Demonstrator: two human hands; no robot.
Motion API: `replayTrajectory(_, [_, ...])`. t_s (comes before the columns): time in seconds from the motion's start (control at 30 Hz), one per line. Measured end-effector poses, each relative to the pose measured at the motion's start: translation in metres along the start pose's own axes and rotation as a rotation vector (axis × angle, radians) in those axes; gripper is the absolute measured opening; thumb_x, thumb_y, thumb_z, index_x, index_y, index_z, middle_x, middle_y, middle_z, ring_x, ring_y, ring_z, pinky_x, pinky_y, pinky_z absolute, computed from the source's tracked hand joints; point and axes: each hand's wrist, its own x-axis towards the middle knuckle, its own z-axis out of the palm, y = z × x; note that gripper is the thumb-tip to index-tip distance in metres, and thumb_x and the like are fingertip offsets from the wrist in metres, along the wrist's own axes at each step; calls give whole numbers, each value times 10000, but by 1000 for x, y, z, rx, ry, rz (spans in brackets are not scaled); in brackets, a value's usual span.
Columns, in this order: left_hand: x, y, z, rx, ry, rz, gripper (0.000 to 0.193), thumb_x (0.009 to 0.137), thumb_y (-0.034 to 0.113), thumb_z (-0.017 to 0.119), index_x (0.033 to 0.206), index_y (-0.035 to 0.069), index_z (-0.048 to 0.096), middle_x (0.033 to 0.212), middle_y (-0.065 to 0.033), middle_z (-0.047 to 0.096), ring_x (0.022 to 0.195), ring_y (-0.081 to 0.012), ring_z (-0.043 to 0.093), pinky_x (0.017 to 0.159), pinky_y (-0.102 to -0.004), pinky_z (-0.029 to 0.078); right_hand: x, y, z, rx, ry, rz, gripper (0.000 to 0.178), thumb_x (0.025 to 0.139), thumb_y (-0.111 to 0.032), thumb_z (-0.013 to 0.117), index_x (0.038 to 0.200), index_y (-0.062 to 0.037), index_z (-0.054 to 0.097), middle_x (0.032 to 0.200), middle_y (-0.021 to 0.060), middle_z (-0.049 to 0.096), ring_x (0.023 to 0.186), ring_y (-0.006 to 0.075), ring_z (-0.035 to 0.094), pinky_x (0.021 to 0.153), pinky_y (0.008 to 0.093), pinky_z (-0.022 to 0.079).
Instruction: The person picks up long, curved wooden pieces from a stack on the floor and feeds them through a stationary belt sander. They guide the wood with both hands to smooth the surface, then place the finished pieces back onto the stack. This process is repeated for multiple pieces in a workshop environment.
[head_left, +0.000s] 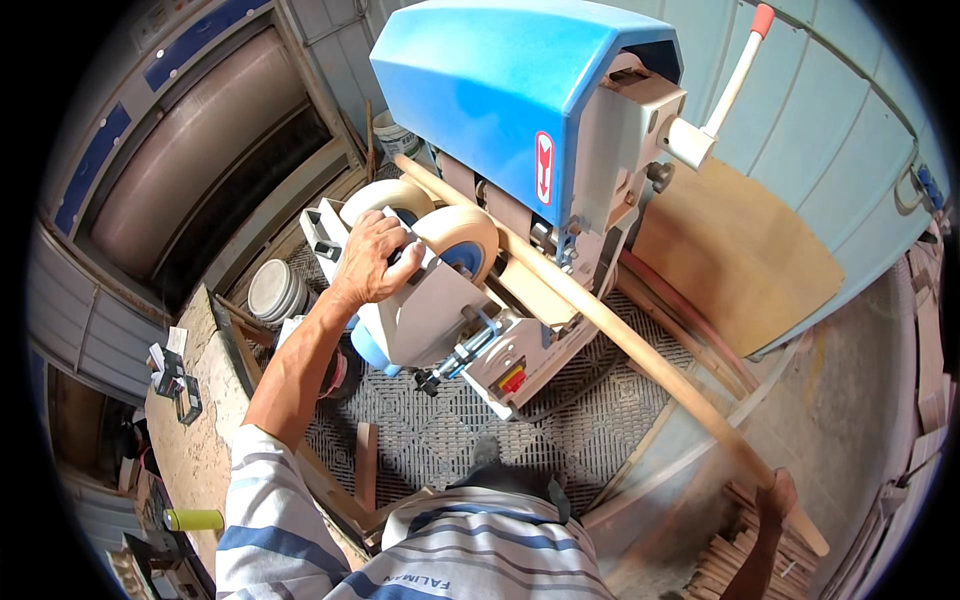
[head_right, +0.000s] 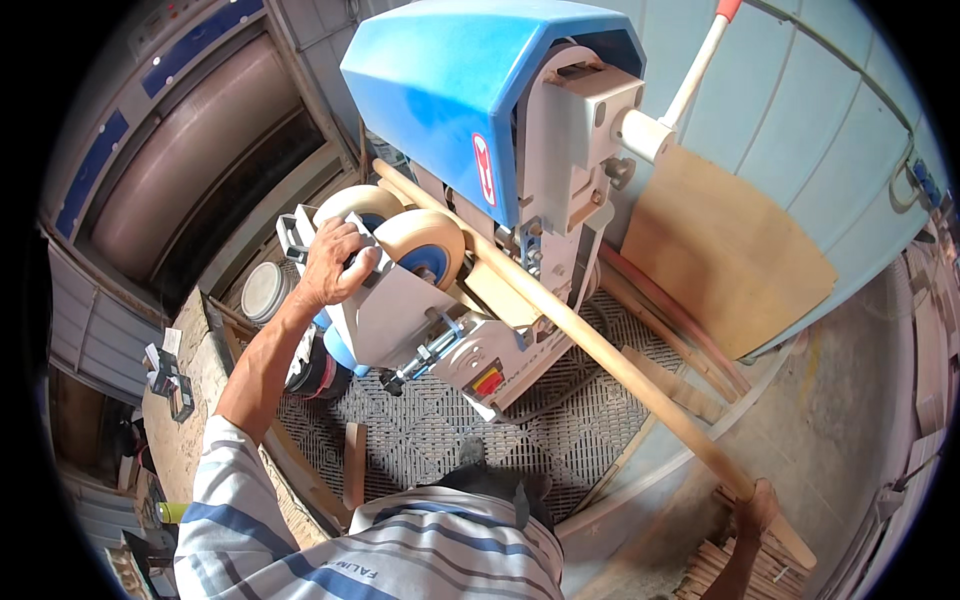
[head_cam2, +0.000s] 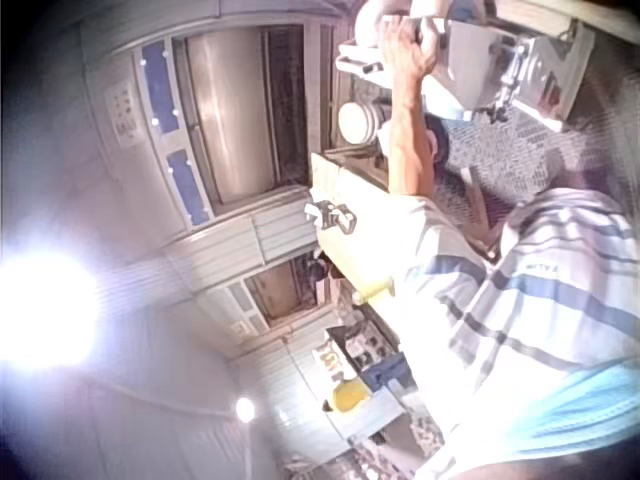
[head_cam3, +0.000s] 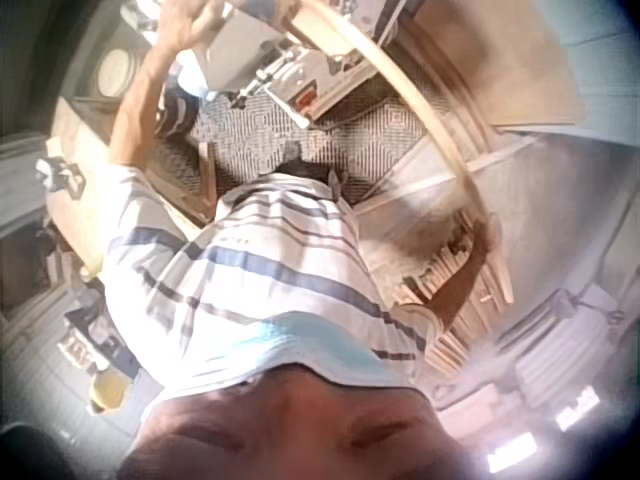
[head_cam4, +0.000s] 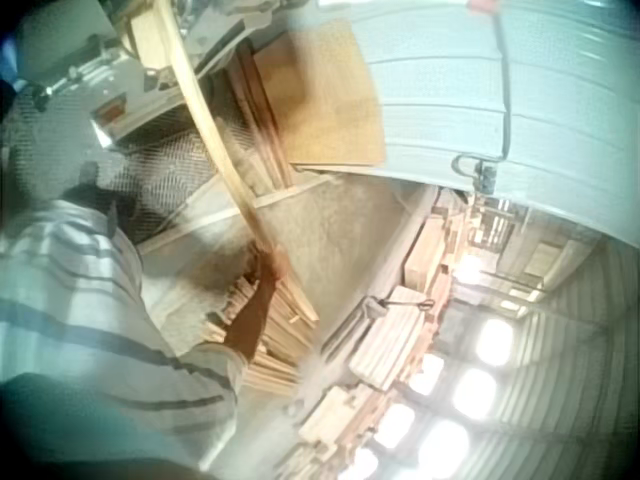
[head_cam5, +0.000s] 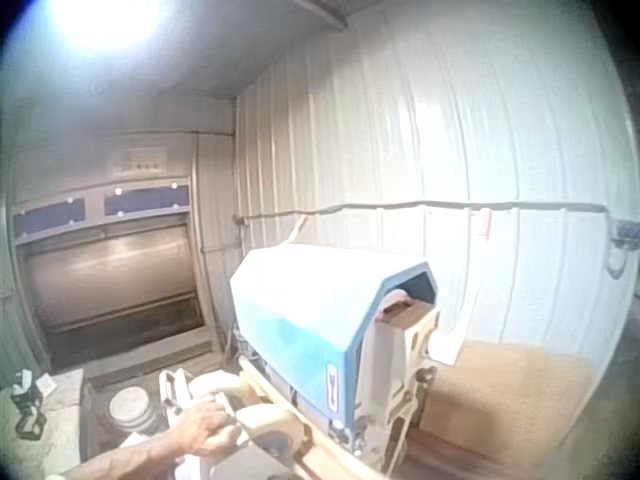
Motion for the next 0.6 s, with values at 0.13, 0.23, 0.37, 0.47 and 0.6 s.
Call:
replayTrajectory(0.13, [-3,-4,-1,-22,81,65,229,776,247,585,667,48,616,656,-106,512,672,-285,464,709,-397,364,5,-15,-8,48,-112,108,118,775,-106,574,765,-23,490,726,202,543,727,436,530,658,495,423])
replayTrajectory(0.23, [4,-2,6,-42,98,78,269,780,271,584,646,37,596,661,-99,512,684,-272,470,718,-384,370,-6,22,23,152,0,34,113,761,-98,573,771,-26,486,708,201,524,719,436,516,643,502,400])
replayTrajectory(0.37, [3,0,0,-12,8,28,261,801,277,554,699,40,599,688,-97,507,698,-262,462,744,-374,358,-6,45,33,31,50,-71,140,762,-120,583,778,-28,479,689,201,504,715,442,509,635,507,388])
replayTrajectory(0.47, [-4,-2,-3,28,12,32,266,790,275,550,683,34,589,692,-104,507,699,-268,459,737,-380,363,1,64,56,-5,155,-213,148,750,-115,595,792,-32,480,691,199,506,706,439,512,626,500,395])
replayTrajectory(0.6, [-3,-2,-3,8,1,16,278,791,278,539,680,29,595,680,-110,507,694,-271,461,746,-378,365,-1,60,48,5,133,-228,146,730,-85,603,812,-39,492,694,191,509,686,435,512,618,492,405])
